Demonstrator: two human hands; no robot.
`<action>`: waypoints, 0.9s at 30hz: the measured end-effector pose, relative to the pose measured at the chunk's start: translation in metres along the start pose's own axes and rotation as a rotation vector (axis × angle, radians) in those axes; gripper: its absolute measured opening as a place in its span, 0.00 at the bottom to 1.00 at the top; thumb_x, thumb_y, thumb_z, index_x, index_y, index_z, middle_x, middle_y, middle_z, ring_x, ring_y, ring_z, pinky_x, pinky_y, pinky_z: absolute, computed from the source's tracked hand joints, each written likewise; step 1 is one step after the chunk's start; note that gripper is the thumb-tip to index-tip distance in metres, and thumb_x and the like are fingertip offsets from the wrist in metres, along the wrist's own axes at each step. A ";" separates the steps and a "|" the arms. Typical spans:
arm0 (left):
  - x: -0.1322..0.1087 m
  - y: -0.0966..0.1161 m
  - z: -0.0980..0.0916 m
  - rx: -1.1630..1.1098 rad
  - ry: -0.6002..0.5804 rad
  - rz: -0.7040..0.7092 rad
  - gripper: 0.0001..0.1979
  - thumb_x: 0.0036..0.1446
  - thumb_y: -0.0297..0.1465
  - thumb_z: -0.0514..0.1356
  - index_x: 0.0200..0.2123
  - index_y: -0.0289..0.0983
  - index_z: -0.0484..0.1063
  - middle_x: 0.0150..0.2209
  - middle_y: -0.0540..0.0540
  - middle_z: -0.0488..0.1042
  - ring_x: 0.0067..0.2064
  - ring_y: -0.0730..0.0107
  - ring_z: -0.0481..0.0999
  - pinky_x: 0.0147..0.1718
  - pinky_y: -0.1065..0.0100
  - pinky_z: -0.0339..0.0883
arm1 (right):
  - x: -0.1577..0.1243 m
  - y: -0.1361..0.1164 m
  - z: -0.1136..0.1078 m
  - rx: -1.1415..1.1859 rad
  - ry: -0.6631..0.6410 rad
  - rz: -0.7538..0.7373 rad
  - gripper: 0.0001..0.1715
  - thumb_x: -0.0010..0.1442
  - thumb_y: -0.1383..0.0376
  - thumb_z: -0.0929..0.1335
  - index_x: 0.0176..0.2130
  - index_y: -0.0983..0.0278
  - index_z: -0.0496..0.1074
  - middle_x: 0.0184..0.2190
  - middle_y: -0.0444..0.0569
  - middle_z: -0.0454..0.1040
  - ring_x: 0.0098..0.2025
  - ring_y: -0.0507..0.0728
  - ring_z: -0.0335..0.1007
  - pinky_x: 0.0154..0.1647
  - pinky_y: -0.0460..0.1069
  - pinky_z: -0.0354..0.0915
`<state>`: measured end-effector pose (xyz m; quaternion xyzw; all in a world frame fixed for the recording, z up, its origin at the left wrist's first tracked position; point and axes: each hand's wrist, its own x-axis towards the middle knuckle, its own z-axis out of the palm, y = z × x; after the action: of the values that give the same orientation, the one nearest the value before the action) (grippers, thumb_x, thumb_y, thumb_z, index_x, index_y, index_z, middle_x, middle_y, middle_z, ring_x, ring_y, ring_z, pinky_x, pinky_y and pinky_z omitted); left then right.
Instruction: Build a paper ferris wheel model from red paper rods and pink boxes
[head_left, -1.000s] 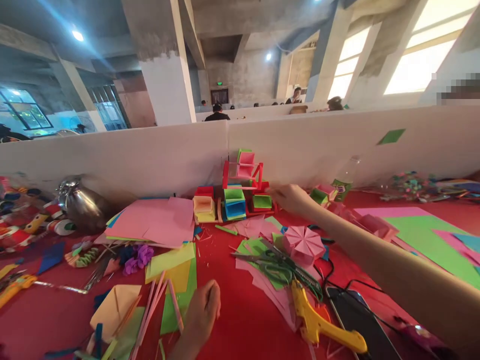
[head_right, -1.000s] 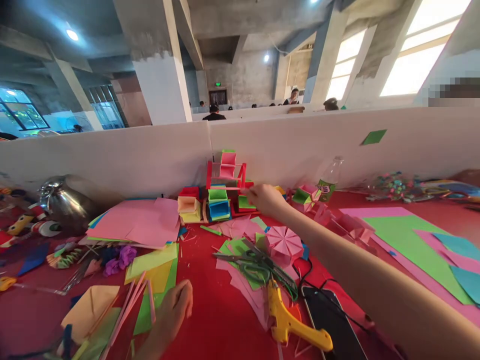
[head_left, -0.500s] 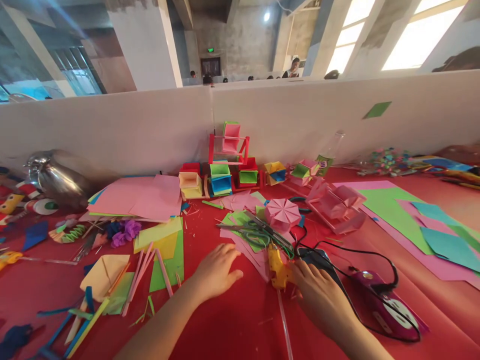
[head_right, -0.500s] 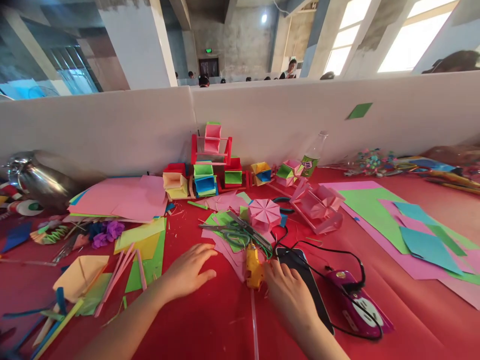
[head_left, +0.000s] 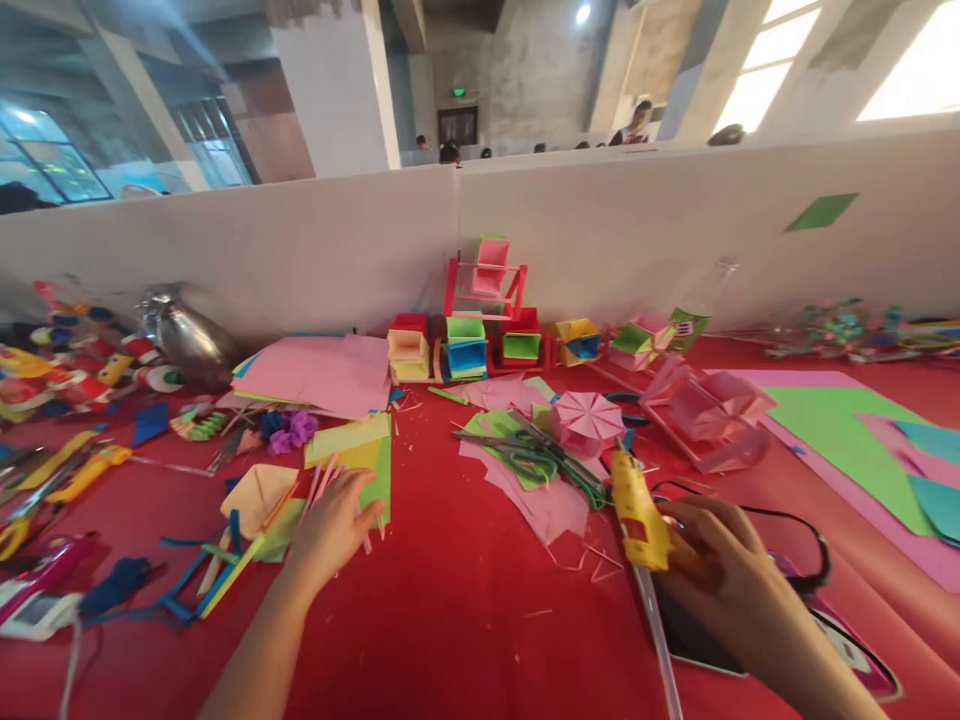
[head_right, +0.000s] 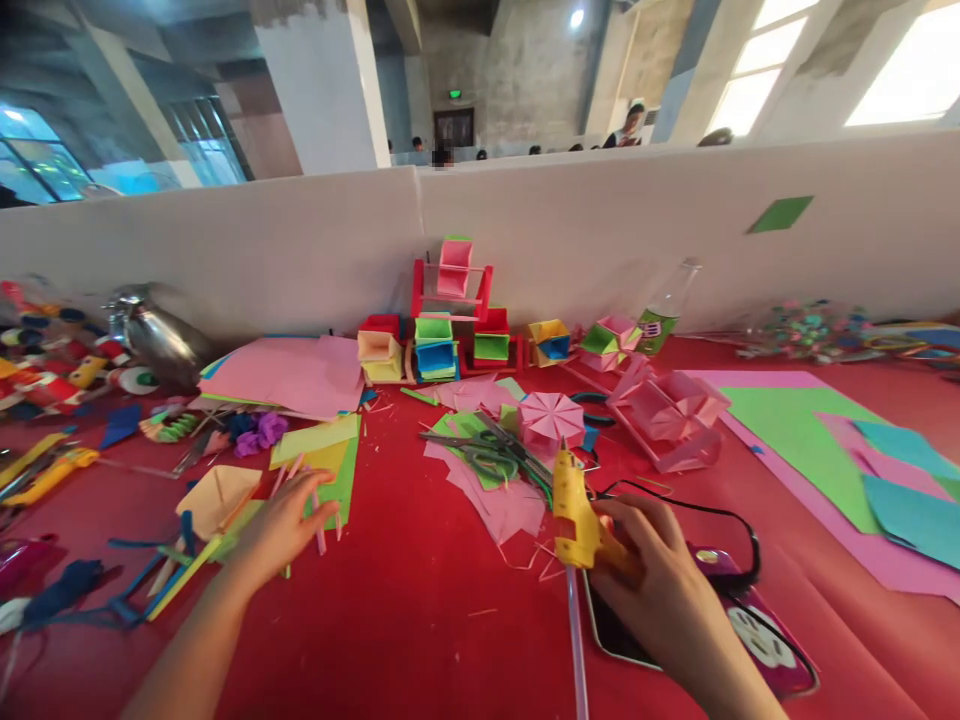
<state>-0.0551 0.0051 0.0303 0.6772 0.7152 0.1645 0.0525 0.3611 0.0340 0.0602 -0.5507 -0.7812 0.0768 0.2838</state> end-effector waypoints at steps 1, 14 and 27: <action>-0.005 -0.013 -0.003 0.034 0.025 -0.063 0.14 0.57 0.32 0.53 0.46 0.36 0.66 0.49 0.40 0.70 0.53 0.60 0.67 0.50 0.62 0.61 | 0.002 0.000 0.001 -0.017 0.030 0.010 0.24 0.48 0.63 0.65 0.46 0.48 0.57 0.46 0.53 0.59 0.45 0.65 0.66 0.42 0.57 0.65; -0.005 -0.040 0.002 0.317 0.035 -0.370 0.14 0.58 0.36 0.51 0.43 0.33 0.68 0.40 0.37 0.72 0.43 0.54 0.72 0.37 0.62 0.64 | 0.012 -0.003 0.034 -0.035 0.156 0.061 0.29 0.46 0.60 0.64 0.46 0.39 0.53 0.45 0.54 0.57 0.39 0.67 0.65 0.39 0.61 0.63; 0.029 -0.025 0.003 0.326 -0.084 -0.262 0.19 0.50 0.43 0.59 0.38 0.34 0.71 0.46 0.35 0.70 0.50 0.49 0.67 0.43 0.60 0.62 | 0.026 0.015 0.058 -0.164 0.051 0.034 0.18 0.51 0.57 0.60 0.44 0.52 0.57 0.42 0.54 0.61 0.40 0.66 0.67 0.37 0.60 0.68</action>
<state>-0.0803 0.0332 0.0244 0.5844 0.8114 0.0100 -0.0070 0.3369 0.0748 0.0156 -0.5870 -0.7681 0.0033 0.2560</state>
